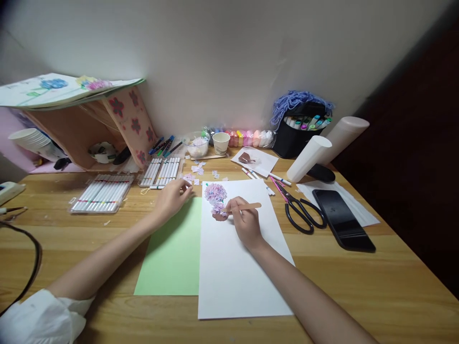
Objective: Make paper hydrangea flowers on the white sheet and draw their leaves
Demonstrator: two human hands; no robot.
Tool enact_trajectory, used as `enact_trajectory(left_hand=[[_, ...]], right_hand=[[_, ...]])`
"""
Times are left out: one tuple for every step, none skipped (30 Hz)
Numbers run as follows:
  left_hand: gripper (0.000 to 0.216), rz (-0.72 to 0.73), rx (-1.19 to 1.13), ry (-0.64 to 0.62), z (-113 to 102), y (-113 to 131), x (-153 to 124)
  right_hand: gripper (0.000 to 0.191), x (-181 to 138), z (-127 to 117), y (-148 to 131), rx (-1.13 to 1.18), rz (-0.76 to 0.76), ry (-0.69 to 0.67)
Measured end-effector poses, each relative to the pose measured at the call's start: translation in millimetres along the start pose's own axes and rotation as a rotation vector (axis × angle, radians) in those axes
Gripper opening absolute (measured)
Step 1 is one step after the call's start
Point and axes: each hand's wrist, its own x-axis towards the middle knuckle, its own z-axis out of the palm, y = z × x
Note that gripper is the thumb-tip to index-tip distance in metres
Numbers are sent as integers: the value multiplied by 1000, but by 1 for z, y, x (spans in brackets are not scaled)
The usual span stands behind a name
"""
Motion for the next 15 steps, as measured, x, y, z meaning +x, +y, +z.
enact_trajectory(left_hand=[[17, -3, 58, 5, 0, -3, 9], [17, -18, 109, 1, 1, -5, 17], [17, -34, 149, -9, 2, -6, 24], [17, -49, 175, -22, 4, -7, 30], [16, -60, 189, -35, 7, -7, 36], [15, -65, 192, -46, 9, -6, 41], [14, -66, 191, -52, 12, -6, 45], [13, -67, 188, -52, 14, -5, 49], [13, -68, 186, -49, 15, -4, 53], [14, -67, 184, -43, 16, -3, 57], [14, -62, 180, -36, 17, -1, 61], [15, -50, 174, -31, 18, 1, 65], [16, -34, 166, -28, 18, 3, 69], [17, -17, 155, -29, 20, 7, 74], [17, -3, 143, -35, 22, 10, 79]], right_hand=[[37, 0, 0, 0, 2, 0, -1], [37, 0, 0, 0, 4, 4, -1], [36, 0, 0, 0, 8, 9, 0], [36, 0, 1, 0, 11, 12, -1], [36, 0, 1, 0, 13, 12, -2], [36, -1, 1, 0, 13, 9, 0], [36, -1, 1, 1, 12, 5, 2], [36, -1, 1, 1, 10, 1, 5], [36, -1, 1, 2, 11, -2, 7], [36, -1, 0, 2, 13, -4, 9], [36, -1, 0, 3, 19, -4, 9], [36, -1, 0, 3, 28, -3, 5], [36, -1, 1, 3, 38, -1, -2], [35, -1, 1, 3, 47, 1, -7], [35, -1, 1, 3, 50, 2, -10]])
